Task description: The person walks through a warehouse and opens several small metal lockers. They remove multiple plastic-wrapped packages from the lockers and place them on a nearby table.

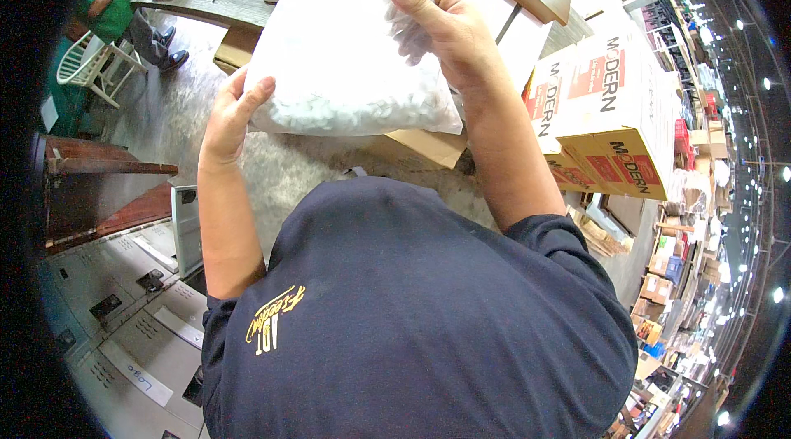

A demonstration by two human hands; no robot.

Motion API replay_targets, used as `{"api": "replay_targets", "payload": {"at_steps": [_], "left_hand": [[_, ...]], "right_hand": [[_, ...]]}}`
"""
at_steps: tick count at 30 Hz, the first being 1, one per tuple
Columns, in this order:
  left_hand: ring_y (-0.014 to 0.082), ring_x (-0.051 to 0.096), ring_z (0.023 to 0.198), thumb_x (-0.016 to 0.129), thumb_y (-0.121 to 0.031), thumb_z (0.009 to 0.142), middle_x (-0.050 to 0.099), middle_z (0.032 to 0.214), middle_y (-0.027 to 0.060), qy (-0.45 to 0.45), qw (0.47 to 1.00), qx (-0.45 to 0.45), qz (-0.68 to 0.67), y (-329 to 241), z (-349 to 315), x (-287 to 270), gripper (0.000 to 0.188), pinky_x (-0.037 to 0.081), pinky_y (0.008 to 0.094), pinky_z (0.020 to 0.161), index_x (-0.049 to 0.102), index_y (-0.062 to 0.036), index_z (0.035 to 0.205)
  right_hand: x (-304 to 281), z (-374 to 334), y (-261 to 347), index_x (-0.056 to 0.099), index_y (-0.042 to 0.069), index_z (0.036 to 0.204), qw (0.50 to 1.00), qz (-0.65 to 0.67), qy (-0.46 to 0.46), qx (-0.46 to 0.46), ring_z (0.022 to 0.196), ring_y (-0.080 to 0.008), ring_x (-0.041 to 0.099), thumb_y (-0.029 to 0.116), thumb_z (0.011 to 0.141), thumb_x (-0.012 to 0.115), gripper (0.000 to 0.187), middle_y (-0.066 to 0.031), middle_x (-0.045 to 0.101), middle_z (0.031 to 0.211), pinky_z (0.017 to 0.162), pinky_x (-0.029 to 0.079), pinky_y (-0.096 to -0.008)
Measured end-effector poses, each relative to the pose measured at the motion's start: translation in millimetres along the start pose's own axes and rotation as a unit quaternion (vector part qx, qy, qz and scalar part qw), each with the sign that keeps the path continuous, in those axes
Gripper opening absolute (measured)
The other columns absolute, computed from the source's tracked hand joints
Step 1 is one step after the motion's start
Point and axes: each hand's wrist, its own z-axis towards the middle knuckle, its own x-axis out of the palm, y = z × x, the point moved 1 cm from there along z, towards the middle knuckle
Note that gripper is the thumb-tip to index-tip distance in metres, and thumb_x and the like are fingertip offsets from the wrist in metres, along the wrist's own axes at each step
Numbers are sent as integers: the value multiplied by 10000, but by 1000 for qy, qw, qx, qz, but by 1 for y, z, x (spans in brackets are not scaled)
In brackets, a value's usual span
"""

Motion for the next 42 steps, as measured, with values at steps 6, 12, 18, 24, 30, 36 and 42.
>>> {"api": "replay_targets", "payload": {"at_steps": [6,12,18,24,30,36,42], "left_hand": [[102,617,987,783,-329,911,708,1045,27,-31,999,-1,-20,-1,-1,-3,447,456,266,913,702,19,1181],[108,622,1012,781,-333,913,714,1078,38,-3,998,-51,-41,9,-3,-20,472,457,273,944,694,16,1219],[159,613,1140,802,-311,904,701,1190,69,31,996,-85,25,69,-9,-49,553,477,319,985,622,-6,1330],[287,637,1161,667,-471,972,617,1350,170,-187,927,-324,11,211,-50,-48,702,530,423,924,455,-15,1462],[353,645,1140,510,-642,997,612,1335,204,-136,803,-515,-267,305,-64,12,773,546,539,930,475,-4,1432],[351,489,1376,402,-654,1027,434,1533,194,-186,798,-393,-418,344,37,72,820,489,578,1036,312,-38,1561],[339,537,1310,367,-554,1079,494,1475,180,-250,793,-419,-364,397,103,97,706,506,534,1024,348,-13,1531]], "right_hand": [[-3,-4,-8,690,64,947,999,25,18,17,625,-119,640,382,951,741,322,-47,685,781,530,500,-281],[13,-9,-12,702,44,1031,999,46,-13,6,829,-136,684,373,956,741,340,-57,718,937,710,545,-280],[36,-36,-45,705,-8,1138,993,32,26,111,920,-134,668,400,963,725,444,-74,731,1014,831,527,-286],[49,-68,-162,695,-38,1125,981,-44,-17,189,899,-131,628,283,995,676,347,-55,728,988,842,508,-313],[29,-64,-245,647,-46,1209,972,-7,-39,231,1003,-143,634,192,1029,622,300,-80,720,1090,922,490,-304],[-21,-27,-314,703,-31,1091,955,-141,41,257,962,-146,633,227,1013,644,275,-110,721,1073,831,509,-338],[-68,13,-388,649,-32,1168,895,-373,-5,243,914,-273,693,237,975,676,332,-188,724,1016,817,530,-380]]}}
